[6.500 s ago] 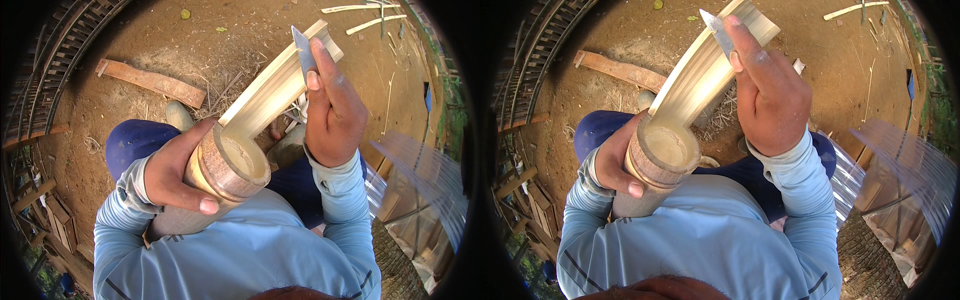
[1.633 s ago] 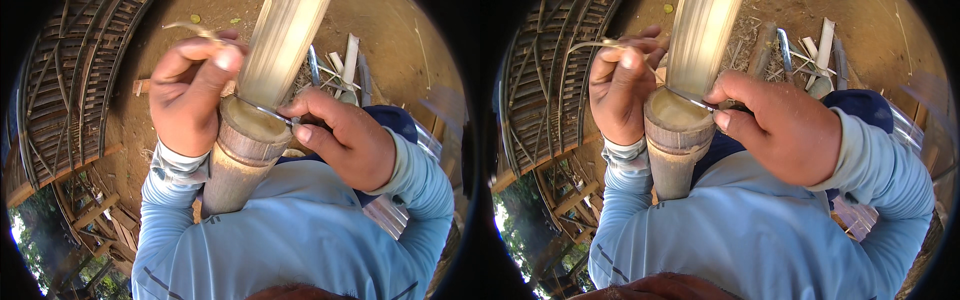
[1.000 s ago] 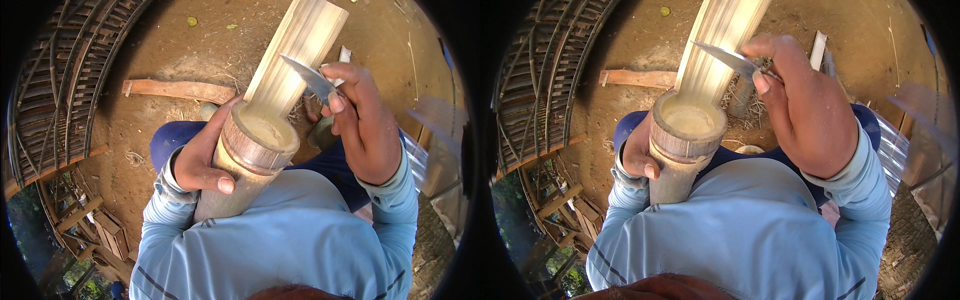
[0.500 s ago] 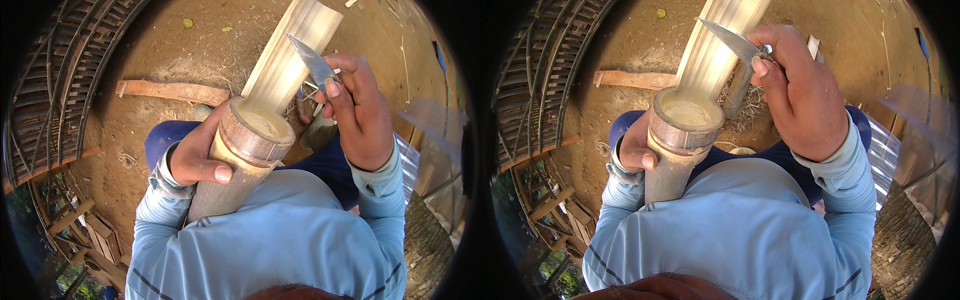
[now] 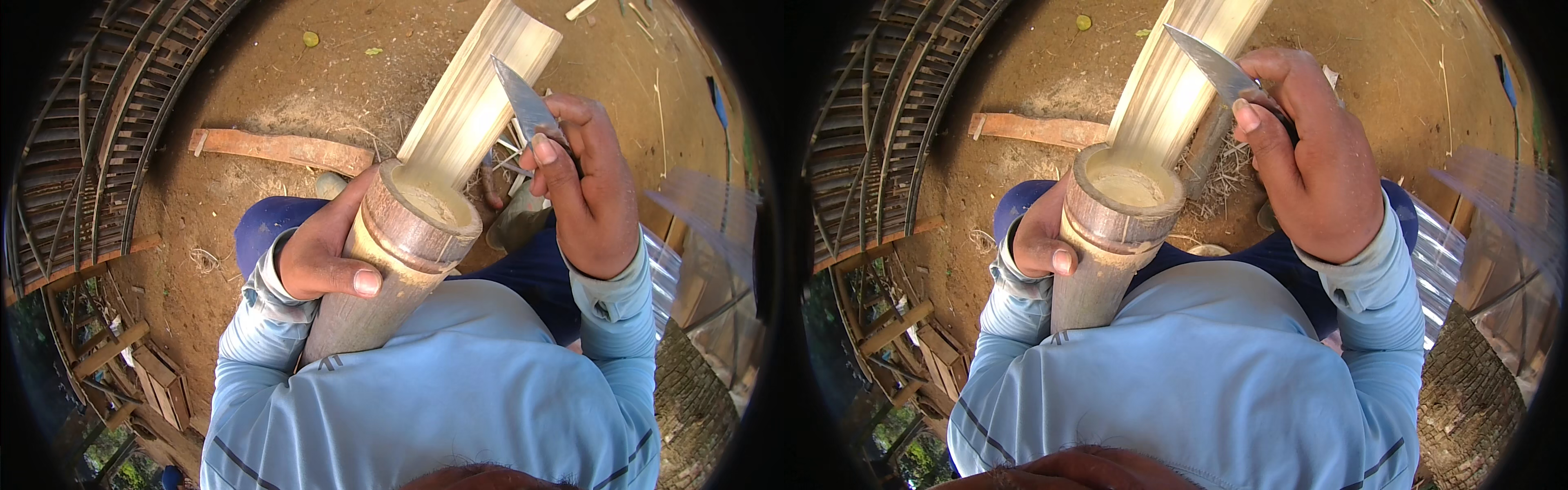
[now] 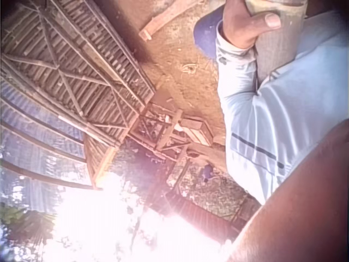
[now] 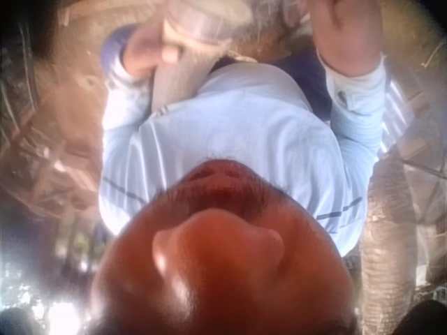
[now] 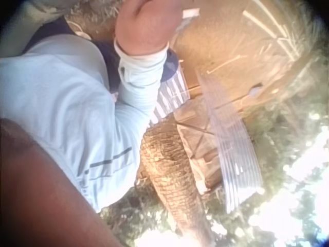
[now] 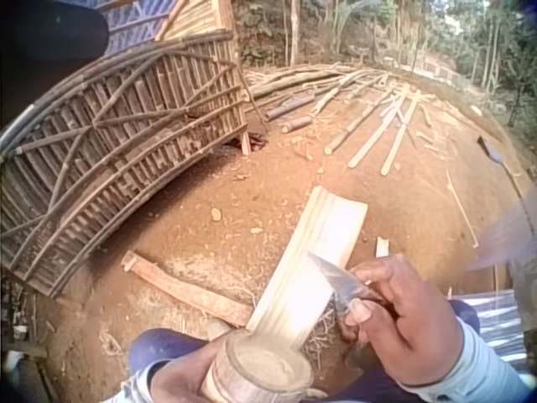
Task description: The person sits on the ground and uses a knife to shave and smooth the surface of a split bamboo stalk. They hold the bamboo with one hand and carefully remove thin layers of material with the other, rotating the piece to work on different sections.
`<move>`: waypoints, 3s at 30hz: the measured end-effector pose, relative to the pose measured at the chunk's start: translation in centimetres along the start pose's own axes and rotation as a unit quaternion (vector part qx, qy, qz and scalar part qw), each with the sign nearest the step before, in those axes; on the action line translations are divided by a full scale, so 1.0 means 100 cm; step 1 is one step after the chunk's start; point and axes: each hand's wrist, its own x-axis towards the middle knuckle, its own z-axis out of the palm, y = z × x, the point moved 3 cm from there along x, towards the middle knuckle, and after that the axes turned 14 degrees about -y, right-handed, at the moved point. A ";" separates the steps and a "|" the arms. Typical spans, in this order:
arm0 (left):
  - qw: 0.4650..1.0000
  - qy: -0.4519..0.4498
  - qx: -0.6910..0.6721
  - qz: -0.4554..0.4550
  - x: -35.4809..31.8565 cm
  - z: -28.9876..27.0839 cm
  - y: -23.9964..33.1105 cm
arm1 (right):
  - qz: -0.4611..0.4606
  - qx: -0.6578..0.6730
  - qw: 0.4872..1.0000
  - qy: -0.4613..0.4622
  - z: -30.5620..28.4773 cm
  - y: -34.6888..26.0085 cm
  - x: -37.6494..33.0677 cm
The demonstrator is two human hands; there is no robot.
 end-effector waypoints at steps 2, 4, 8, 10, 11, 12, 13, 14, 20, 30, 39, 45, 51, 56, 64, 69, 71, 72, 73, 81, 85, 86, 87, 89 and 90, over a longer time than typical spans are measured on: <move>1.000 -0.002 -0.002 0.002 0.000 0.000 0.000 | 0.017 0.005 1.000 -0.005 0.000 -0.003 0.000; 1.000 -0.004 -0.007 0.003 0.001 0.002 0.002 | 0.006 0.005 1.000 -0.009 0.001 0.000 0.000; 1.000 -0.007 0.000 0.002 0.001 0.002 0.002 | -0.009 -0.014 1.000 -0.005 0.006 0.002 -0.001; 1.000 -0.007 0.005 -0.001 0.001 0.002 0.004 | -0.002 -0.022 1.000 -0.015 0.006 0.001 -0.001; 1.000 -0.005 0.003 -0.001 0.001 0.002 0.004 | 0.001 -0.021 1.000 -0.018 0.006 0.001 -0.001; 1.000 -0.002 0.002 -0.001 0.001 0.003 0.004 | 0.005 -0.021 1.000 -0.022 0.006 0.001 -0.001; 1.000 0.001 0.001 -0.002 0.001 0.003 0.004 | 0.006 -0.017 1.000 -0.022 0.006 0.001 -0.001; 1.000 0.001 0.001 -0.002 0.001 0.002 0.003 | 0.006 -0.014 1.000 -0.022 0.005 0.001 -0.001; 1.000 0.010 0.001 -0.005 0.002 0.003 0.004 | 0.008 -0.008 1.000 -0.028 0.005 0.003 0.000; 1.000 0.014 -0.001 -0.014 0.002 0.003 0.005 | 0.017 -0.003 0.999 -0.027 0.008 0.006 0.000; 1.000 0.014 -0.013 -0.013 0.001 0.005 0.005 | -0.001 -0.009 0.998 -0.063 0.011 0.003 0.001; 1.000 -0.010 0.001 0.001 0.000 0.005 0.005 | -0.023 0.005 0.999 -0.048 0.014 0.002 0.000; 0.996 -0.052 0.063 -0.021 0.004 0.004 0.013 | -0.007 0.027 0.999 -0.040 0.012 -0.006 -0.006; 0.997 -0.062 0.041 -0.018 0.000 0.003 0.019 | 0.040 0.048 0.995 -0.077 0.005 -0.014 -0.011; 0.903 0.151 0.402 -0.032 -0.006 0.028 0.026 | 0.015 0.081 0.994 -0.073 0.019 -0.001 -0.012; 0.946 0.120 0.301 -0.008 -0.009 0.020 0.013 | -0.004 0.088 0.995 -0.054 0.023 -0.001 -0.008; 0.967 0.100 0.233 -0.006 -0.007 0.019 0.010 | -0.005 0.092 0.995 -0.041 0.022 -0.004 -0.006; 0.976 0.090 0.198 -0.006 -0.006 0.019 0.009 | 0.001 0.080 0.996 -0.045 0.020 -0.006 -0.004; 0.984 0.080 0.162 -0.005 -0.006 0.018 0.007 | 0.008 0.068 0.996 -0.050 0.018 -0.010 -0.002; 0.998 -0.009 0.067 -0.004 -0.005 0.002 -0.003 | -0.048 -0.033 0.998 0.005 0.016 -0.014 0.019; 0.999 0.022 0.040 -0.025 -0.011 0.007 0.005 | -0.020 -0.104 0.994 -0.001 0.012 -0.029 0.031; 0.998 0.026 0.048 -0.019 -0.011 0.008 0.006 | -0.020 -0.121 0.992 0.003 0.011 -0.033 0.034; 0.997 0.014 0.077 -0.007 -0.012 0.008 0.008 | -0.028 -0.134 0.991 0.002 0.010 -0.035 0.038; 0.990 -0.009 0.136 0.018 -0.013 0.007 0.010 | -0.044 -0.160 0.986 0.000 0.010 -0.039 0.044; 0.989 -0.009 0.147 0.020 -0.013 0.008 0.011 | -0.040 -0.163 0.986 -0.002 0.011 -0.040 0.045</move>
